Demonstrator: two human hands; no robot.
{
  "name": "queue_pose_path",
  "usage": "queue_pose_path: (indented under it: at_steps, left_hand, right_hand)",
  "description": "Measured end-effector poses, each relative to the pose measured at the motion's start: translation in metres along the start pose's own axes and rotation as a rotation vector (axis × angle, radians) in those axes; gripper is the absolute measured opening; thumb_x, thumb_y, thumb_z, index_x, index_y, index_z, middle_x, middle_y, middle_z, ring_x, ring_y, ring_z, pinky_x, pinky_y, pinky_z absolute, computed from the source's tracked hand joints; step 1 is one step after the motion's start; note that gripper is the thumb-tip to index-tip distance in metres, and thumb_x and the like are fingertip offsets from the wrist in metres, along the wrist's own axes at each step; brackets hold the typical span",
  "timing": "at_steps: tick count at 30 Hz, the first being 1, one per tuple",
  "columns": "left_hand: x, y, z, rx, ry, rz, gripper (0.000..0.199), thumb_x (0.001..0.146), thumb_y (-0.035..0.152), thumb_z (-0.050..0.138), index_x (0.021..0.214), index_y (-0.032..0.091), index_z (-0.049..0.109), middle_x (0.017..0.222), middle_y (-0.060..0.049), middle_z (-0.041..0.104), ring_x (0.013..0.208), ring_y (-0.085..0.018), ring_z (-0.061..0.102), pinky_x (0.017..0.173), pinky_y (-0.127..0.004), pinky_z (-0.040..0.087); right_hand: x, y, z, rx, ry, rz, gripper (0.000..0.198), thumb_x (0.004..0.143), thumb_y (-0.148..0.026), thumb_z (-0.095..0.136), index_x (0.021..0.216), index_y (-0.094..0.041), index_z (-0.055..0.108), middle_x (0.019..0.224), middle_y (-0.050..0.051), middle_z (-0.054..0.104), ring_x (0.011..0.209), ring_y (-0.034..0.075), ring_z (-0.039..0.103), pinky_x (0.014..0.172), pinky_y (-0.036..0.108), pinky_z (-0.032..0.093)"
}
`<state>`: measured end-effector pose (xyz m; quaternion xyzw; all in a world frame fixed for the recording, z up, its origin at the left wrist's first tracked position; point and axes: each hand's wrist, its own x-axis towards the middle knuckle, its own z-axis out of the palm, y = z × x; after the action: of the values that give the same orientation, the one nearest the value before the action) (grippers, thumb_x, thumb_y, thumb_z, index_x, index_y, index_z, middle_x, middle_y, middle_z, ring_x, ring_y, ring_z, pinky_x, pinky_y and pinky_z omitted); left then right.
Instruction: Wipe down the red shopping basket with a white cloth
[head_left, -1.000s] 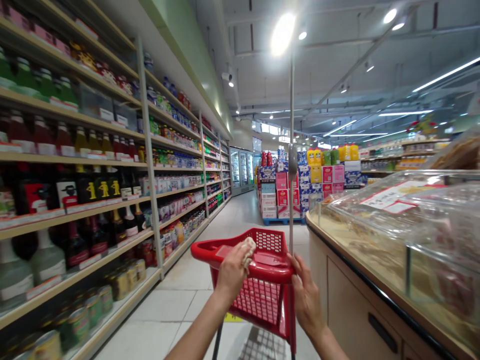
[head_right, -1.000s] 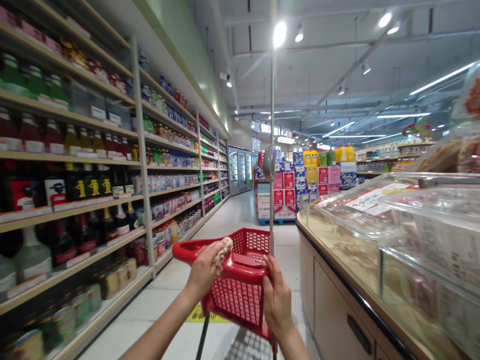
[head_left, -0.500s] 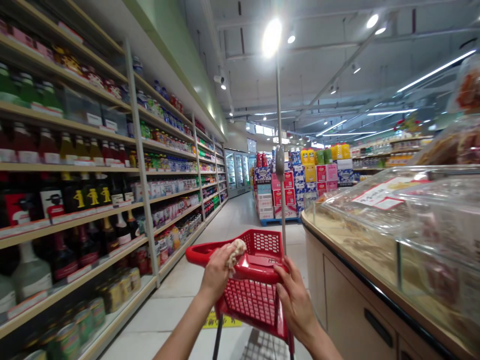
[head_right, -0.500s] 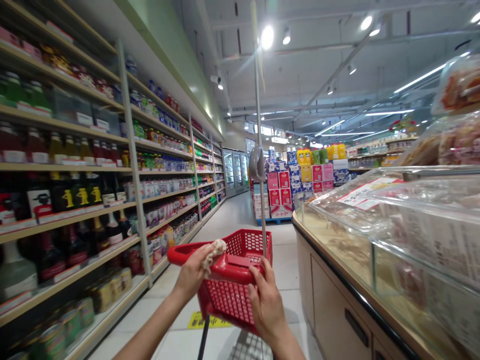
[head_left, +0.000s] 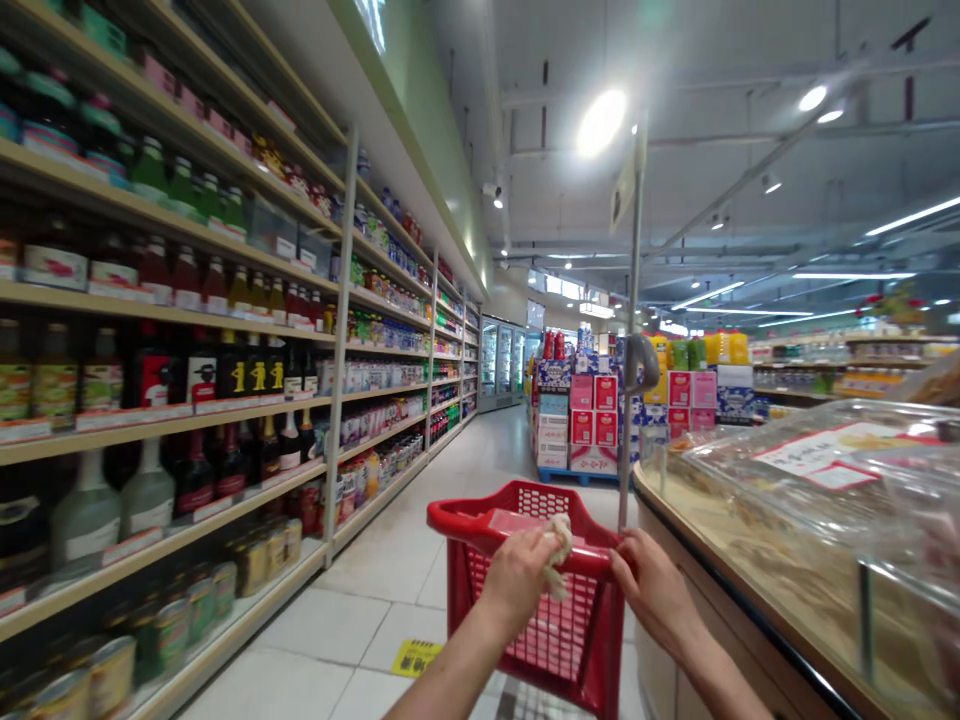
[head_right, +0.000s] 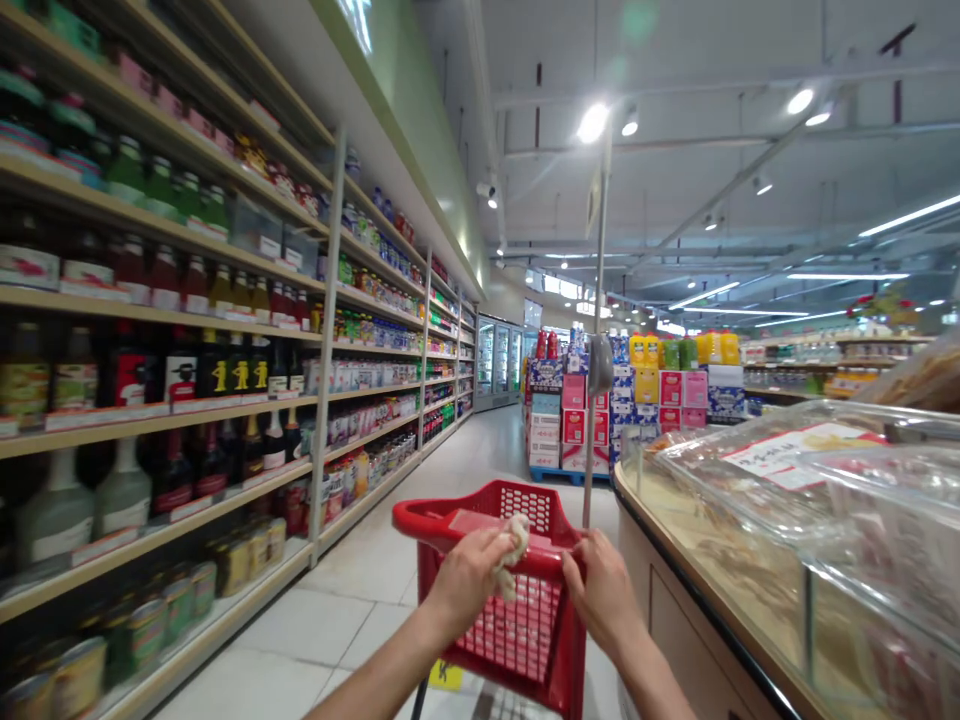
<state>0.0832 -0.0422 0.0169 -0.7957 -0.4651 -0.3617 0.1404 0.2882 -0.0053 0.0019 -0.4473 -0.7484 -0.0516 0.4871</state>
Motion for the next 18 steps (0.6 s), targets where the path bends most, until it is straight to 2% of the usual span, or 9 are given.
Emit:
queue_pose_path:
  at_steps: [2, 4, 6, 9, 11, 14, 18]
  left_hand:
    - [0.003, -0.016, -0.004, 0.02, 0.037, -0.016, 0.034, 0.073, 0.008, 0.048, 0.101, 0.024, 0.057, 0.102, -0.003, 0.062, 0.093, -0.017, 0.055, 0.083, -0.034, 0.046]
    - [0.004, -0.04, -0.01, 0.026, 0.094, -0.14, 0.034, 0.072, 0.007, 0.046, 0.102, 0.02, 0.057, 0.105, -0.006, 0.061, 0.097, -0.018, 0.054, 0.087, -0.036, 0.044]
    - [0.004, -0.061, -0.014, 0.01, 0.12, -0.246, 0.036, 0.071, 0.007, 0.045, 0.102, 0.019, 0.058, 0.105, -0.007, 0.061, 0.096, -0.017, 0.056, 0.086, -0.034, 0.045]
    - [0.003, -0.075, -0.01, -0.019, 0.105, -0.266, 0.036, 0.071, 0.009, 0.044, 0.104, 0.02, 0.056, 0.104, -0.004, 0.061, 0.094, -0.015, 0.057, 0.082, -0.028, 0.047]
    - [0.001, -0.069, -0.004, -0.03, 0.101, -0.262, 0.036, 0.072, 0.012, 0.045, 0.105, 0.02, 0.056, 0.105, -0.004, 0.061, 0.095, -0.015, 0.056, 0.083, -0.029, 0.047]
    - [-0.002, -0.045, 0.004, -0.044, 0.087, -0.225, 0.036, 0.072, 0.012, 0.046, 0.106, 0.019, 0.055, 0.105, -0.005, 0.06, 0.095, -0.016, 0.055, 0.085, -0.032, 0.046]
    - [-0.009, -0.017, 0.0, 0.012, 0.074, -0.021, 0.04, 0.071, 0.008, 0.046, 0.109, 0.019, 0.053, 0.104, -0.006, 0.061, 0.095, -0.017, 0.055, 0.087, -0.036, 0.045]
  right_hand:
    - [0.012, -0.018, 0.002, -0.101, -0.031, -0.019, 0.036, 0.082, -0.039, 0.035, 0.089, -0.019, 0.064, 0.105, 0.01, 0.061, 0.109, 0.027, 0.048, 0.088, 0.045, 0.037]
    - [0.019, -0.037, 0.016, -0.151, -0.066, -0.005, 0.038, 0.084, -0.037, 0.031, 0.104, -0.02, 0.059, 0.109, 0.008, 0.06, 0.109, 0.025, 0.049, 0.088, 0.046, 0.035]
    - [0.021, -0.049, 0.035, -0.212, -0.097, 0.02, 0.038, 0.084, -0.036, 0.032, 0.106, -0.02, 0.058, 0.109, 0.008, 0.061, 0.102, 0.025, 0.053, 0.086, 0.046, 0.034]
    - [0.016, -0.05, 0.056, -0.287, -0.074, 0.008, 0.035, 0.082, -0.036, 0.038, 0.105, -0.02, 0.06, 0.105, 0.009, 0.062, 0.092, 0.024, 0.057, 0.083, 0.043, 0.033]
    - [0.011, -0.042, 0.059, -0.279, -0.031, -0.009, 0.034, 0.081, -0.036, 0.039, 0.103, -0.02, 0.061, 0.103, 0.008, 0.063, 0.091, 0.022, 0.057, 0.084, 0.041, 0.031]
    - [0.003, -0.021, 0.045, -0.237, 0.04, -0.045, 0.032, 0.081, -0.037, 0.039, 0.096, -0.022, 0.064, 0.099, 0.005, 0.066, 0.089, 0.02, 0.058, 0.087, 0.039, 0.029]
    - [-0.003, 0.02, 0.012, -0.157, 0.06, -0.117, 0.033, 0.082, -0.039, 0.037, 0.093, -0.026, 0.065, 0.096, 0.002, 0.067, 0.088, 0.017, 0.059, 0.087, 0.037, 0.029]
